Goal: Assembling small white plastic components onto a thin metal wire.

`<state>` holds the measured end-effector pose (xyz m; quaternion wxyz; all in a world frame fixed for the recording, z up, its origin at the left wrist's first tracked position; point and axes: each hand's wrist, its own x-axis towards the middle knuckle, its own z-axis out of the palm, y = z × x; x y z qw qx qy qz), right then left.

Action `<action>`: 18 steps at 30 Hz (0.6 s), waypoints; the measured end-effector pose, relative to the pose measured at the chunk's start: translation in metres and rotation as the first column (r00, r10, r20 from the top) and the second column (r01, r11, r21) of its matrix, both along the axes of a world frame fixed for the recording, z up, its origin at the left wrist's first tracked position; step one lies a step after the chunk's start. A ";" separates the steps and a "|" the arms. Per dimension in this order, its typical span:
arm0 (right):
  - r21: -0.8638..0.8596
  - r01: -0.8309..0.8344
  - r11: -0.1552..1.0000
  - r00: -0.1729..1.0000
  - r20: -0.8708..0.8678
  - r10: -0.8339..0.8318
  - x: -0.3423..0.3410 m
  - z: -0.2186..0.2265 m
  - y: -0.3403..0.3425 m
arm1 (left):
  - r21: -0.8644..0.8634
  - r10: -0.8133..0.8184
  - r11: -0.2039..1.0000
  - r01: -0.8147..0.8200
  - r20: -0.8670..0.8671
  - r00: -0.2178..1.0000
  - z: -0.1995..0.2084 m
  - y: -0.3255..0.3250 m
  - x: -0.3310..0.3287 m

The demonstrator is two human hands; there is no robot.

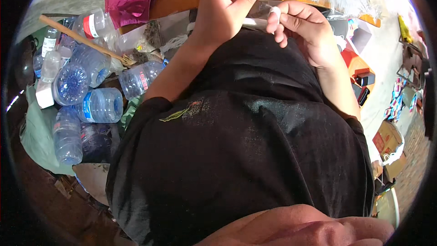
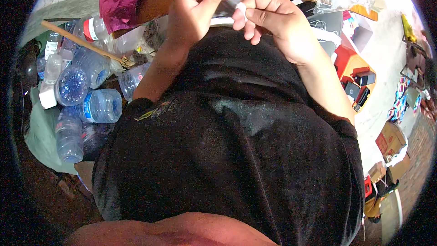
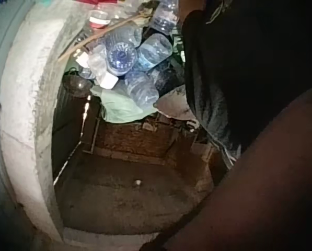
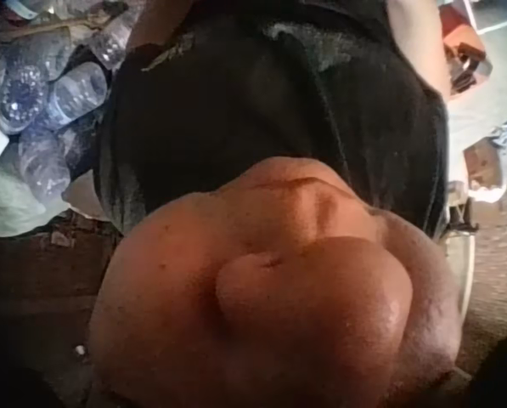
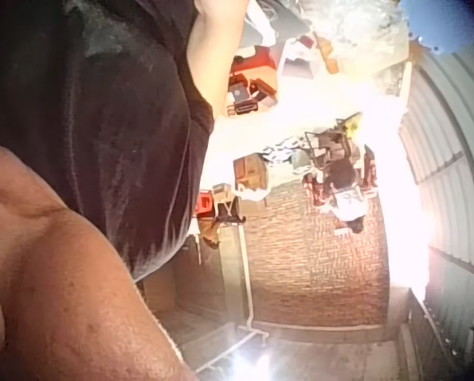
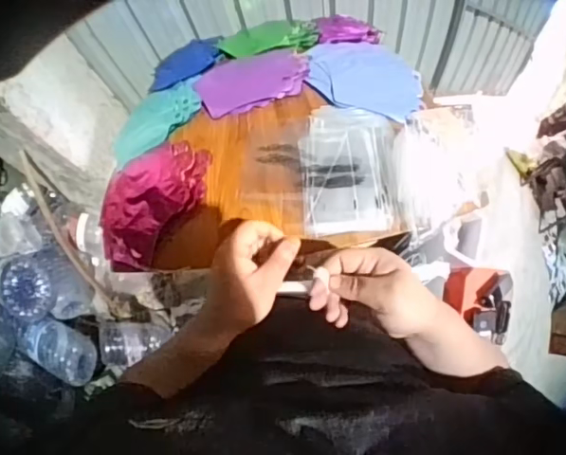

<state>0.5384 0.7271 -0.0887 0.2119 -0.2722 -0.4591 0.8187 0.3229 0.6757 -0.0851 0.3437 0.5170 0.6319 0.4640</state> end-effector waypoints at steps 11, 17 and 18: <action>0.013 0.049 0.999 0.997 0.064 -0.050 -0.004 -0.003 0.002 | 0.273 -0.362 0.877 0.395 -0.164 0.918 -0.003 -0.009 0.000; 0.022 0.024 0.999 0.989 0.148 -0.027 -0.002 0.014 0.006 | 0.222 -0.358 0.899 0.377 -0.123 0.926 0.005 -0.010 -0.003; 0.004 0.048 0.999 0.984 0.169 -0.048 -0.003 0.013 0.005 | 0.232 -0.378 0.888 0.396 -0.119 0.918 0.006 -0.008 -0.004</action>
